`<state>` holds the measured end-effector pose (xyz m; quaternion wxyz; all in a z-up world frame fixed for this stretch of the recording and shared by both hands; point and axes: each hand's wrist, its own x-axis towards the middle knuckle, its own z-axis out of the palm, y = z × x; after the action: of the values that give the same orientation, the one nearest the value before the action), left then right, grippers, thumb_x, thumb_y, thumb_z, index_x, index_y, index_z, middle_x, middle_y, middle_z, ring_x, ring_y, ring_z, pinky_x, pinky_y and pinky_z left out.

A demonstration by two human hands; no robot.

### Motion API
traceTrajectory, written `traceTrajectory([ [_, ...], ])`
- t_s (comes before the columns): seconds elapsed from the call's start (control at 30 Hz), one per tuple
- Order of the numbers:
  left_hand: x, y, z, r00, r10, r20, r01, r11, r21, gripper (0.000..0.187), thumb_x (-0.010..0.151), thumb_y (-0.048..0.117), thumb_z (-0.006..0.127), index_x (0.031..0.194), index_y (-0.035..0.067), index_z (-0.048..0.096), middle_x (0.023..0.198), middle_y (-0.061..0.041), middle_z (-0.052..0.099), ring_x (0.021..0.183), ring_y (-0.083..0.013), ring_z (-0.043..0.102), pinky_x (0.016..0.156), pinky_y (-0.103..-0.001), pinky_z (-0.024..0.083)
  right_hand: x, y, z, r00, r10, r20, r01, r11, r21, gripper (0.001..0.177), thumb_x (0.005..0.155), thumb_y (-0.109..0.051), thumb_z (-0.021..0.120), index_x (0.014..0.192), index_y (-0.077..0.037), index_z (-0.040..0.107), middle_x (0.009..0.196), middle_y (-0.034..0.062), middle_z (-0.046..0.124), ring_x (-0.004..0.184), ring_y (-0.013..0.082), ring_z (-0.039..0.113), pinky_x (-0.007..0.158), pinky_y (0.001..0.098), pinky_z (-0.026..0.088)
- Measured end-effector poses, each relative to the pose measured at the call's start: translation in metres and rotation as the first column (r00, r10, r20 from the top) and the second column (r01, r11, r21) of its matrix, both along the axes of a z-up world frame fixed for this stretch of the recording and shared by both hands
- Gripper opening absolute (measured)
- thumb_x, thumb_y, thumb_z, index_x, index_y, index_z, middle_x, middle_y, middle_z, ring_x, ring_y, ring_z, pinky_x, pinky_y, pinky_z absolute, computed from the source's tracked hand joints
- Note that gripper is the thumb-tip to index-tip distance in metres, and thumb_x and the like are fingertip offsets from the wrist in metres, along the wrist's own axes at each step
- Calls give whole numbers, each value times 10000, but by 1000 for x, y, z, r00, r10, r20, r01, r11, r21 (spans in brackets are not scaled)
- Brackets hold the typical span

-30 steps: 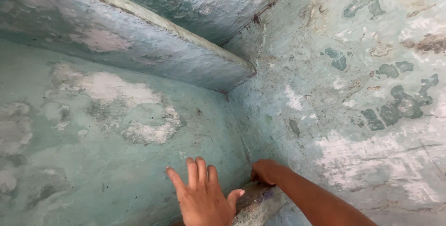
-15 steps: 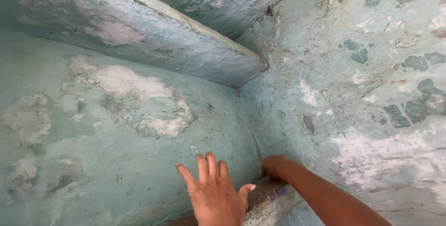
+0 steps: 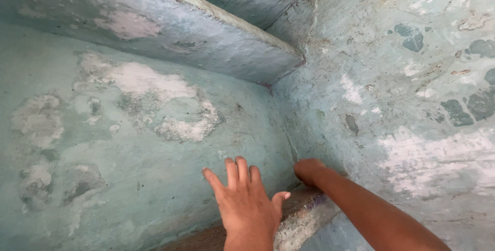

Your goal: The person picks up a plastic bottle, a small tube, a packet, and a toothbrush from shelves and place them into a bucket in a wash area.

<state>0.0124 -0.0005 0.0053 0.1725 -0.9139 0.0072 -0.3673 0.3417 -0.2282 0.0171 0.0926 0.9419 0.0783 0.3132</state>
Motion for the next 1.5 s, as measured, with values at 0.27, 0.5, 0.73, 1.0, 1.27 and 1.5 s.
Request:
traceTrajectory([
  [0.27, -8, 0, 6, 999, 21, -49, -21, 1000, -5, 855, 982, 754, 338, 1498, 72, 377, 1568, -146, 229, 1506, -329, 56, 1129, -740, 47, -33, -13, 8, 966, 15, 257, -25, 999, 35, 199, 840, -1, 655, 989, -66, 770, 1149, 202, 703, 1084, 372, 690, 892, 460, 572],
  [0.5, -8, -2, 2, 999, 47, 11, -47, 998, 46, 882, 957, 792, 296, 1504, 103, 356, 1571, -140, 215, 1488, -320, 60, 1104, -740, 54, -132, -33, 5, 926, 97, 364, -164, 974, 157, 252, 834, -17, 635, 991, -124, 801, 1098, 137, 734, 1048, 340, 697, 895, 456, 560],
  [0.73, -6, -2, -5, 971, -38, 235, -1, 986, 165, 883, 916, 797, 346, 1451, 102, 444, 1539, -112, 315, 1473, -290, 151, 1123, -737, 60, -246, -62, 0, 876, 276, 396, -266, 961, -81, 221, 806, -28, 663, 983, -67, 789, 1075, 103, 744, 1042, 320, 687, 885, 425, 560],
  [1.0, -6, -13, -3, 728, -460, 508, 234, 864, 446, 673, 934, 659, 454, 1250, 83, 597, 1351, -136, 523, 1356, -288, 379, 1129, -649, 206, -354, -87, 9, 876, 228, 426, -204, 974, -103, 194, 825, -43, 665, 975, -63, 787, 1039, 82, 753, 1027, 296, 697, 880, 420, 563],
  [1.27, -43, -46, -8, 432, -802, 412, 367, 574, 732, 408, 977, 445, 534, 1104, 79, 660, 1235, -107, 631, 1295, -277, 489, 1103, -536, 331, -435, -107, 6, 892, 151, 427, -129, 988, -80, 186, 856, -104, 634, 969, -82, 780, 1047, 54, 738, 1041, 296, 682, 858, 441, 552],
  [1.5, -86, -75, -33, 213, -916, 341, 380, 399, 835, 326, 913, 385, 585, 1045, 102, 680, 1200, -77, 664, 1238, -247, 519, 1071, -497, 363, -479, -139, -23, 912, 90, 401, -71, 996, -62, 189, 856, -73, 610, 946, -76, 776, 1057, 62, 733, 1016, 319, 677, 834, 469, 548],
])
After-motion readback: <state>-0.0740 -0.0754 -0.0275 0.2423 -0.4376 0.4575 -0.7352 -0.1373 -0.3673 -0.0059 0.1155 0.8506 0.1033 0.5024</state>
